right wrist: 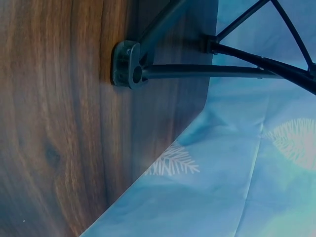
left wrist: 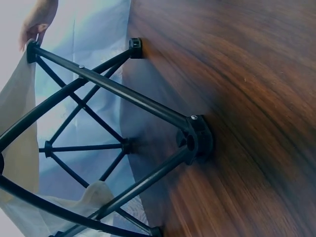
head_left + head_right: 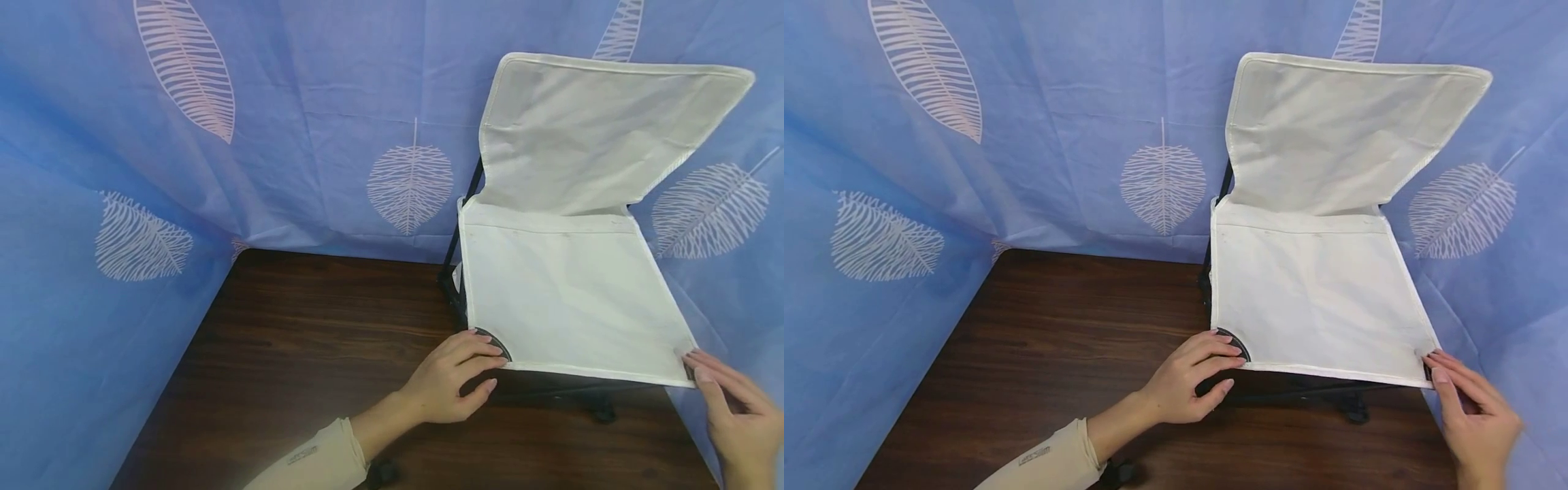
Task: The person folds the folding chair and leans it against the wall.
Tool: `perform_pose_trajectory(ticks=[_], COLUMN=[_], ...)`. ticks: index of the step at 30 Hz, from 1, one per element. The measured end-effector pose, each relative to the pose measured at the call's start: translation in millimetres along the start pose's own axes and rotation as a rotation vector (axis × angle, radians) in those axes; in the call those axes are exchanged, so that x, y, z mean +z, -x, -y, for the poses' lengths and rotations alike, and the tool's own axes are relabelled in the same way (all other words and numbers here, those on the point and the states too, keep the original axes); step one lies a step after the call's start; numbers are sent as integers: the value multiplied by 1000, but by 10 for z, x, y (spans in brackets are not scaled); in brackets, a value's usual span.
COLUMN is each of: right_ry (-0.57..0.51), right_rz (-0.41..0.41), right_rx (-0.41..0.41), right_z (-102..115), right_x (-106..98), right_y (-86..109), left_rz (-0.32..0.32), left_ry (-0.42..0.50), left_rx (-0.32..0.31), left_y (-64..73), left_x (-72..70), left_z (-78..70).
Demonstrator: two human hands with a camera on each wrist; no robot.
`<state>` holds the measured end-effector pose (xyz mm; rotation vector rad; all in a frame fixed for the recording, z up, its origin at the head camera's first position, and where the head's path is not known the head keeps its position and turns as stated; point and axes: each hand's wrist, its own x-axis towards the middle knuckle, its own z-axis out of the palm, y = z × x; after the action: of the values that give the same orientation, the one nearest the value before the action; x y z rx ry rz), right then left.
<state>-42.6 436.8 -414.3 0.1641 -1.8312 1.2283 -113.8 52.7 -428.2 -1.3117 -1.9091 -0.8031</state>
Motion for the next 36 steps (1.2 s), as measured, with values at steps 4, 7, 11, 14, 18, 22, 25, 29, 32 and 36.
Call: perform_pose_trajectory(ticks=[4, 7, 11, 14, 18, 22, 25, 29, 32, 36], right_ry=[-49, -94, -111, -79, -103, -183, -247, -215, -113, -22], right_rz=[24, 55, 94, 110, 143, 170, 188, 194, 185, 188], right_rx=[6, -8, -20, -8, -18, -26, -33, -65, -98, -106], right_z=[28, 50, 95, 127, 159, 207, 249, 300, 352, 489], right_x=[57, 99, 159, 202, 260, 334, 390, 464, 522, 606], right_y=[11, 19, 26, 39, 69, 112, 139, 163, 179, 190], left_rz=[-40, -73, -101, -119, -161, -207, -233, -260, -276, -301], left_ry=[13, 18, 23, 33, 54, 65, 65, 67, 74, 81], left_rx=[-7, -13, -21, -19, -18, -29, -45, -63, -67, -67], left_y=[39, 69, 113, 155, 223, 292, 333, 376, 405, 446], left_x=[-55, -97, -153, -198, -262, -321, -356, -402, -444, -507], left_z=[30, 50, 79, 107, 141, 170, 180, 185, 193, 215])
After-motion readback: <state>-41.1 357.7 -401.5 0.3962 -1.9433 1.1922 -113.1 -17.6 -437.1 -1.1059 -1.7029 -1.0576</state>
